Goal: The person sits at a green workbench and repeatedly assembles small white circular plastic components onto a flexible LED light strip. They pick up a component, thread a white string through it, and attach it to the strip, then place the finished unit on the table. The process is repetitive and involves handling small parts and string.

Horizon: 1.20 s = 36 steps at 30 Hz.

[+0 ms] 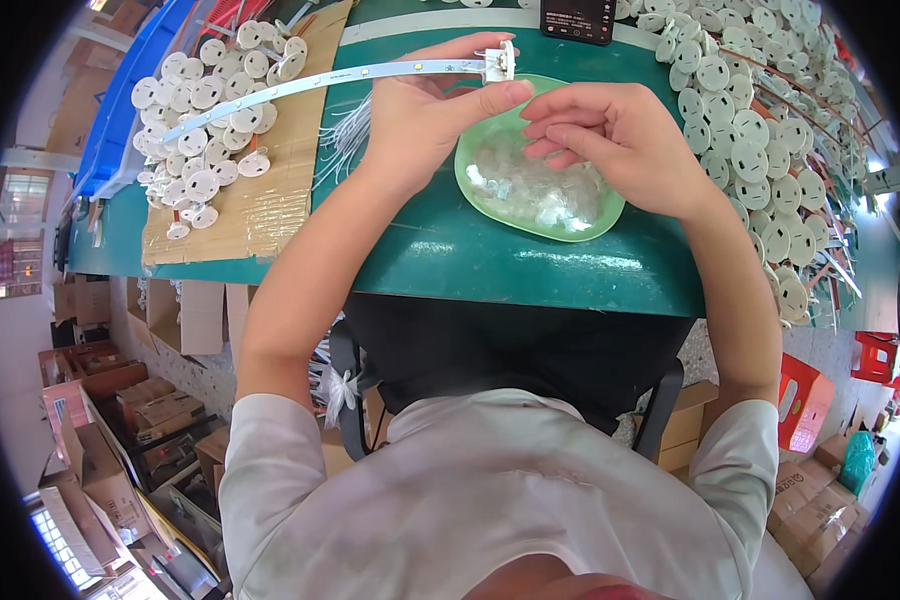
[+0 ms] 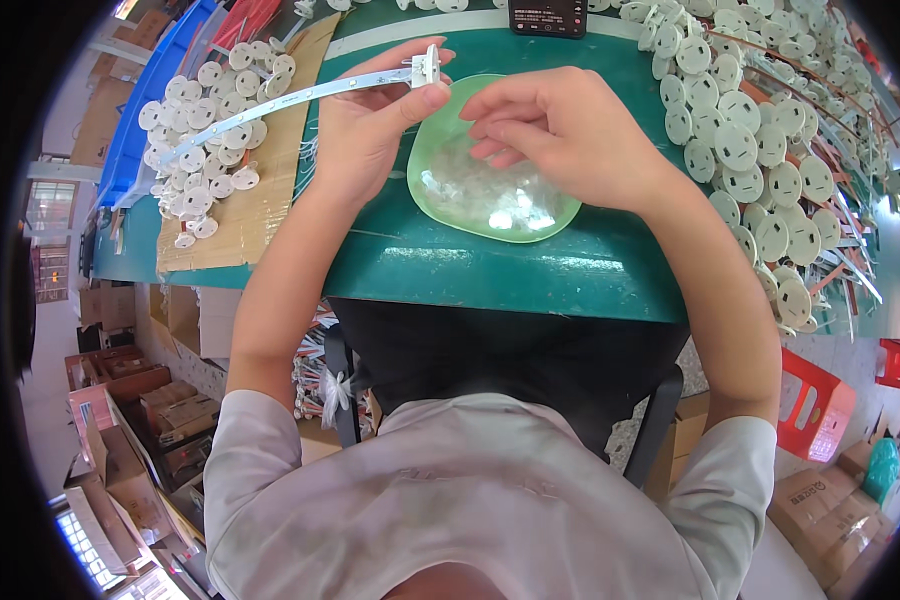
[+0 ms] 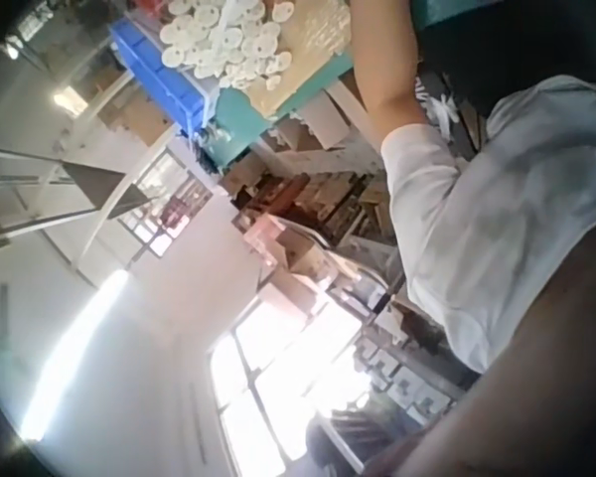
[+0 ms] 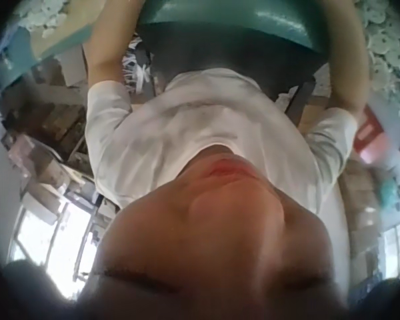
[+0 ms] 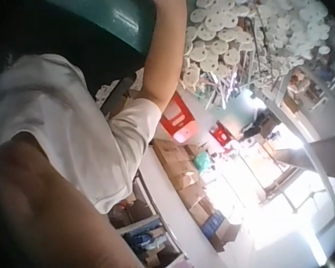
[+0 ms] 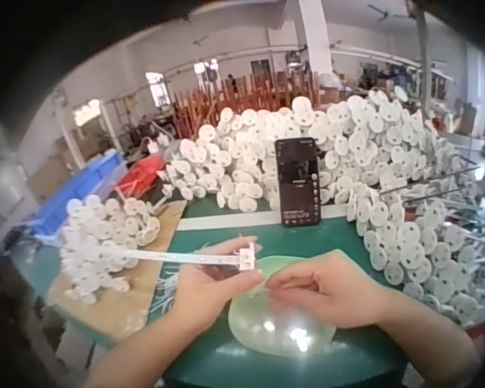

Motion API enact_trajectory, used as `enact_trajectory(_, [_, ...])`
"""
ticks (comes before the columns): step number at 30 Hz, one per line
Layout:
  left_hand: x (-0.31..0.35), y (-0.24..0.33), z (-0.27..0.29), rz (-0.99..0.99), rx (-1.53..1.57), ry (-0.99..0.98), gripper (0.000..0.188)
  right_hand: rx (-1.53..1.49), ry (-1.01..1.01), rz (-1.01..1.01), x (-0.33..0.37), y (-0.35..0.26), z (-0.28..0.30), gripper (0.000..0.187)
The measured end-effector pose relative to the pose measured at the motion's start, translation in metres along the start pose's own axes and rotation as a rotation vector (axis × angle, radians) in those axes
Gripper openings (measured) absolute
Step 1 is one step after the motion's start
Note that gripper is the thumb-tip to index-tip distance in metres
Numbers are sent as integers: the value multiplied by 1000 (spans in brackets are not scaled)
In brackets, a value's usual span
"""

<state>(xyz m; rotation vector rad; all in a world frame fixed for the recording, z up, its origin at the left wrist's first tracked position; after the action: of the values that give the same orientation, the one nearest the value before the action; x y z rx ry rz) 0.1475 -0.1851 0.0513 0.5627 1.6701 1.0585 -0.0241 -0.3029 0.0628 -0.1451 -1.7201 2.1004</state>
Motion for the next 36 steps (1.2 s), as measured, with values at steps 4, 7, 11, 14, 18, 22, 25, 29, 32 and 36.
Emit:
enact_trajectory(4, [0,0,-1,-3,18,-4,49,-70,19,-10,1,-2,-1,19])
enact_trajectory(7, [0,1,1,-17,46,-8,51,-66,88,-6,2,-6,-1,17])
enact_trajectory(11, [3,5,1,-3,183,-44,58,-1,337,252,7,-9,-6,11])
enact_trajectory(14, [6,7,-1,10,234,-110,65,246,546,583,12,-13,-11,7])
enact_trajectory(18, [11,7,-7,-36,331,-56,55,467,672,814,16,-19,-19,13])
enact_trajectory(22, [12,9,-7,20,234,-101,69,500,695,888,15,-15,-19,16])
enact_trajectory(25, [12,12,-10,43,204,-81,68,501,702,934,11,-12,-20,17])
enact_trajectory(29, [13,12,-10,79,220,-46,67,498,637,823,15,-16,-21,21])
enact_trajectory(32, [11,8,-8,92,291,-33,65,443,544,761,15,-16,-18,23])
enact_trajectory(36, [13,5,-5,91,416,-52,60,382,398,807,10,-17,-9,22])
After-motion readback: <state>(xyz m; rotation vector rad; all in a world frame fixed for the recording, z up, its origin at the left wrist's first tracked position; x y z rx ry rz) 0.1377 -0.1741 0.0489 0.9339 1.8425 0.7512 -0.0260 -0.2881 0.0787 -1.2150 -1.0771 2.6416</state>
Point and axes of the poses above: each hand's wrist, its own x-axis away from the middle knuckle, its own z-axis out of the back of the hand, y = z × x, the point moved 1 cm from there along -x, towards the middle knuckle, and after that the axes turned 15 degrees about -z, right-handed, at the moved point
